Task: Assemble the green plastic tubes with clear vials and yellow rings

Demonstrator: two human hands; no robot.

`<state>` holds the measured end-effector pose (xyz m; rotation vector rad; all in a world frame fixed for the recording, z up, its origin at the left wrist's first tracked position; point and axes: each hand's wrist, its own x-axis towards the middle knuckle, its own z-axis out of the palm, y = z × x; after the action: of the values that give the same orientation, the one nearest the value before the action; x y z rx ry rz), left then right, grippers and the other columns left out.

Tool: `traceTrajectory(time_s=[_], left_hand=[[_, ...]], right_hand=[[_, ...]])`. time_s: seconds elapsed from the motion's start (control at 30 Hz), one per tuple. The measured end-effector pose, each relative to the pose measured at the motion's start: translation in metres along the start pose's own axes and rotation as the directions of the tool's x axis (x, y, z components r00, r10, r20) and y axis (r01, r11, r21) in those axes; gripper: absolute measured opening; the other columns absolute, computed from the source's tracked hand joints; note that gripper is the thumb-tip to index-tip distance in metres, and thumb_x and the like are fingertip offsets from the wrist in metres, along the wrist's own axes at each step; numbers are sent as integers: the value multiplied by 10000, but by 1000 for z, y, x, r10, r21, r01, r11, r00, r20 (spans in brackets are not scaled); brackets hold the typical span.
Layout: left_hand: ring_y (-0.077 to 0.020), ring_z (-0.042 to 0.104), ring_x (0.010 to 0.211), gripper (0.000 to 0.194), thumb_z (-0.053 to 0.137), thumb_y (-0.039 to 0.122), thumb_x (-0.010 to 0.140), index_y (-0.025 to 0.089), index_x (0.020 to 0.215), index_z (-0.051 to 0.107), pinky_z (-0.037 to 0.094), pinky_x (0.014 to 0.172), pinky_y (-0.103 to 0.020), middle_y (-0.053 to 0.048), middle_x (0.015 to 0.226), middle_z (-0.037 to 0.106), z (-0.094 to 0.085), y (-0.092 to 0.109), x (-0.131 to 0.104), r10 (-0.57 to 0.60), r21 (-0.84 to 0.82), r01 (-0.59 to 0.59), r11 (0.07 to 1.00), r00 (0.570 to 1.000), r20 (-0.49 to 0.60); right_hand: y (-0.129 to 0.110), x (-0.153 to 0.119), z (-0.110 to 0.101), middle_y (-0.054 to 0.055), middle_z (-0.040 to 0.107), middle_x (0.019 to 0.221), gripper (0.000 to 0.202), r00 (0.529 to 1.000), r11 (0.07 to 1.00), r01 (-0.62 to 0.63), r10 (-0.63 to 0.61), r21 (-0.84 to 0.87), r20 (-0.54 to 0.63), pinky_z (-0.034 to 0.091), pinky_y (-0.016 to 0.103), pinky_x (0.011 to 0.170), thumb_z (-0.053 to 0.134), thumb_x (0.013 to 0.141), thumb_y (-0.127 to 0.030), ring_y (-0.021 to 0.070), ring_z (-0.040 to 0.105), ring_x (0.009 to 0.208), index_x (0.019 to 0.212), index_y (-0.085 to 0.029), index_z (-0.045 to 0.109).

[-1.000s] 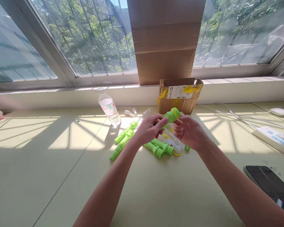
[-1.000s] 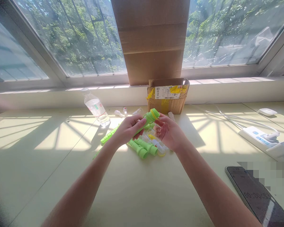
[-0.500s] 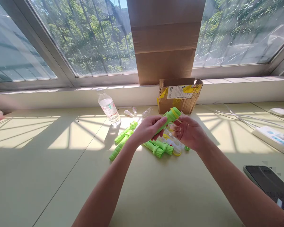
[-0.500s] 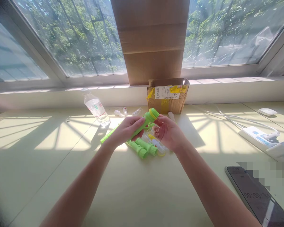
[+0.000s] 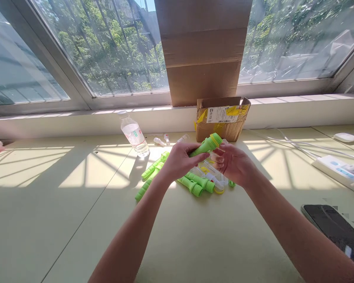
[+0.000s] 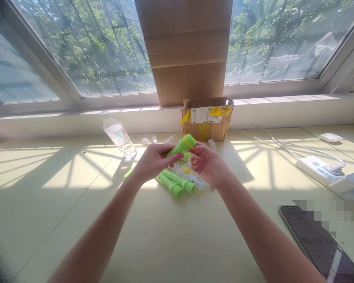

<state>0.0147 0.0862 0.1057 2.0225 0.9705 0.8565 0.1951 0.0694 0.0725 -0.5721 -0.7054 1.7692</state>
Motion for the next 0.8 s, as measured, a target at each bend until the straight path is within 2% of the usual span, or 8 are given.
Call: traceTrajectory(time_s=[0.23, 0.5, 0.8], left_hand=[[-96, 502, 519, 278, 536, 417, 807, 158, 793, 637, 361, 453, -192, 24, 560, 486, -3, 6, -2, -21, -40, 25, 999, 995, 95], [-67, 471, 487, 300, 563, 422, 804, 151, 676, 569, 344, 437, -178, 23, 562, 509, -8, 8, -3, -32, -150, 63, 987, 979, 200], [-53, 424, 451, 305, 526, 421, 832, 133, 764, 598, 313, 439, -201, 11, 587, 522, -10, 11, -4, -16, -273, 101, 957, 955, 295]], right_hand=[[0, 0, 0, -59, 591, 735, 118, 1000, 999, 10, -9, -36, 10, 349, 190, 437, 669, 704, -236, 46, 418, 493, 792, -240, 590], [1, 0, 0, -62, 544, 678, 88, 998, 1000, 9, -9, -14, 62, 359, 182, 458, 650, 722, -221, 49, 429, 518, 783, -230, 586], [0, -3, 3, -59, 533, 656, 111, 998, 1000, -10, 10, 13, 66, 382, 179, 471, 645, 711, -215, 54, 460, 533, 812, -222, 597]])
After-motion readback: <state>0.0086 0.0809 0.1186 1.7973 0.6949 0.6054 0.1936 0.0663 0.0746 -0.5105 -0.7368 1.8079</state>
